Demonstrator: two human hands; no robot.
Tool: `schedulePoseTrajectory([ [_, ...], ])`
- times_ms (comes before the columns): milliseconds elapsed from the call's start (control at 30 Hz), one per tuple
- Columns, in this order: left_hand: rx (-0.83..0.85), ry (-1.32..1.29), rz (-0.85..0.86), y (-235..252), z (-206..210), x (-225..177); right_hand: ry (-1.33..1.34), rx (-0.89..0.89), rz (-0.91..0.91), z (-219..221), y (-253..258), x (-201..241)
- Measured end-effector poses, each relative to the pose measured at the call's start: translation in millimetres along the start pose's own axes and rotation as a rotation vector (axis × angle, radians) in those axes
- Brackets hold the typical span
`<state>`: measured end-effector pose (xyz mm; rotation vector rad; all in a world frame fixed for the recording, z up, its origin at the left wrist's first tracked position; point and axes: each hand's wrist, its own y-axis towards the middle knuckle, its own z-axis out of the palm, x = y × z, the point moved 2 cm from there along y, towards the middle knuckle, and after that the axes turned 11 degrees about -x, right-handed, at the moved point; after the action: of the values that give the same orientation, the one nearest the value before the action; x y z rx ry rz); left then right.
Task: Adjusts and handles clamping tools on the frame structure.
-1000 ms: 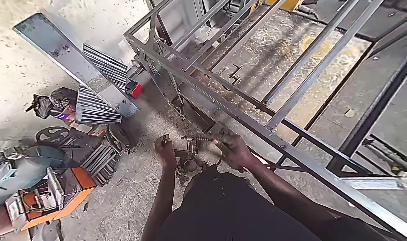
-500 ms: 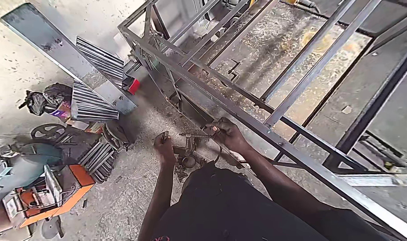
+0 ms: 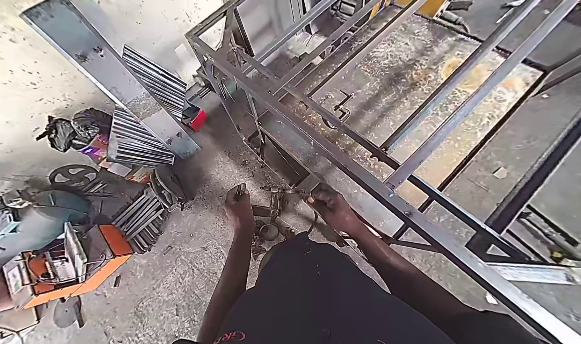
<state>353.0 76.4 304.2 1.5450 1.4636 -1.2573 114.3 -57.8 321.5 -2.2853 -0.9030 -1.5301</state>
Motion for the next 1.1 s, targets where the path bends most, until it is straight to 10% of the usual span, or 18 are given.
schedulePoseTrajectory([
  [1100,0.043,0.052,0.007,-1,4,3,0.014,0.019,-0.010,-5,2,0],
])
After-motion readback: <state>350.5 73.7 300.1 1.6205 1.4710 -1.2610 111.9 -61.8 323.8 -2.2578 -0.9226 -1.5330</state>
